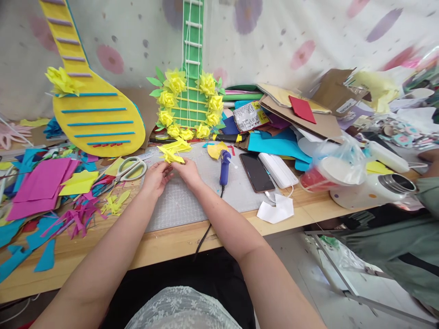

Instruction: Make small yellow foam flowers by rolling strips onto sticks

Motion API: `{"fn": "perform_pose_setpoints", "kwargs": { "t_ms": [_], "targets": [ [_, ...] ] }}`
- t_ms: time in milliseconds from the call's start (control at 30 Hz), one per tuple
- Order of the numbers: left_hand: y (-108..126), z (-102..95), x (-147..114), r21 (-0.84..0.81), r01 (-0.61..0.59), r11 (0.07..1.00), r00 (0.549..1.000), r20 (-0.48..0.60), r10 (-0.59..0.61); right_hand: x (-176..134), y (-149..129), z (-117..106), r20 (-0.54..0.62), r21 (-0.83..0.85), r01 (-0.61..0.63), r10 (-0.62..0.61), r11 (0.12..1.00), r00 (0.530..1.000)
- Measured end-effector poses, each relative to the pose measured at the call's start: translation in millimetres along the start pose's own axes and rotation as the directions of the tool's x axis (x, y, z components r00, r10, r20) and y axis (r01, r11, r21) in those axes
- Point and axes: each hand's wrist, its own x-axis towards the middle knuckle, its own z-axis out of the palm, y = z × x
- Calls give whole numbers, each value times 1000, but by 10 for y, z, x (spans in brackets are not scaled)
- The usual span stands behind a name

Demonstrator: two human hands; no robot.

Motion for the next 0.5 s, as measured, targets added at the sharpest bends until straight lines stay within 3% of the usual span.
{"fn": "perform_pose_setpoints", "kwargs": {
  "t_ms": [500],
  "targets": [
    [-94, 61, 22, 66, -157, 985, 981, -104, 163, -7, -26, -6, 77, 24, -65, 63, 998, 995]
  ]
}}
